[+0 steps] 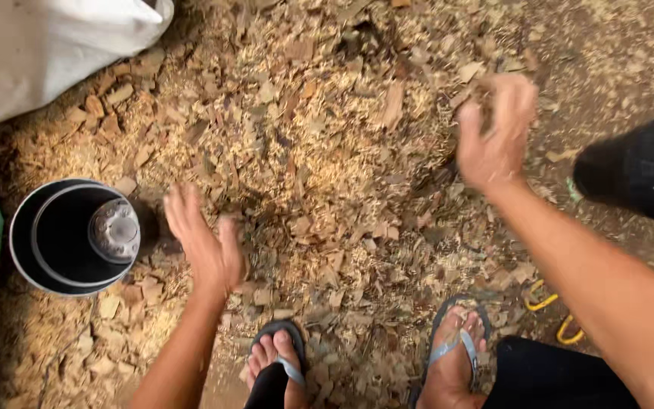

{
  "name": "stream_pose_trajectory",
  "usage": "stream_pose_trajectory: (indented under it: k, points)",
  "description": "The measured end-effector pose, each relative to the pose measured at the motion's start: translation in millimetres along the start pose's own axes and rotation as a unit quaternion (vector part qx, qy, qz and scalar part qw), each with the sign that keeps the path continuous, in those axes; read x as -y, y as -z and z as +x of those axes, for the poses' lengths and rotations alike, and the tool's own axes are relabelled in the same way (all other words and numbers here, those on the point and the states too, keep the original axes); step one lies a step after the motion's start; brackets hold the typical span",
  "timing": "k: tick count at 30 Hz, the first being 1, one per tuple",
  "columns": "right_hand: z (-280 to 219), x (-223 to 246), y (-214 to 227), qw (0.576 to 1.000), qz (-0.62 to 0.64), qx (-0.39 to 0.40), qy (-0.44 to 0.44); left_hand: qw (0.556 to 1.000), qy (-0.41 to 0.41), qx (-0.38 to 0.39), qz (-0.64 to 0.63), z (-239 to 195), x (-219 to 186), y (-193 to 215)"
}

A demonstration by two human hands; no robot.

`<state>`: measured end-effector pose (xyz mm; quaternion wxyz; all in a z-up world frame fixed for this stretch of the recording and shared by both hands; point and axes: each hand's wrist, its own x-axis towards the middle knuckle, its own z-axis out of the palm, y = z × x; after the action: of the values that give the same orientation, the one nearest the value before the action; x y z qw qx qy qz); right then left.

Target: The person sits on the ground and repeatedly mixes a pile of wood chips and sawdust with both hands. They gather, lift, and turn the material to blend it, occasionally shifting their position. A stack of black pots and a pair of yellow-handled shears are visible nearby.

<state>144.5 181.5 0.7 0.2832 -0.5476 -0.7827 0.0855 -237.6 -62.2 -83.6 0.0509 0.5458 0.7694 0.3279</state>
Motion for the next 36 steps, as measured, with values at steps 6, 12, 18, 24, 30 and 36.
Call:
stream_pose_trajectory:
  k: [6, 12, 18, 24, 30, 36]
  points:
    - [28, -35, -12, 0.844, 0.208, 0.117, -0.48, 0.919, 0.282, 0.138, -0.237, 85, -10, -36]
    - [27, 65, -28, 0.889, 0.055, 0.247, -0.382, 0.9, 0.308, 0.198, -0.236, 114, -96, -30]
    - [-36, 141, -5, 0.951, -0.05, 0.267, -0.147, 0.97, 0.019, 0.22, -0.103, 99, -157, -16]
    - [-90, 78, 11, 0.934, 0.007, 0.263, -0.243, 0.959, -0.114, 0.251, 0.07, 55, -139, -1]
    - [-130, -5, 29, 0.943, -0.092, 0.061, -0.315, 0.985, 0.052, 0.162, -0.005, 19, -88, 14]
    - [-139, -40, 37, 0.771, 0.132, -0.043, -0.621, 0.889, 0.382, 0.19, -0.166, -4, -74, 6]
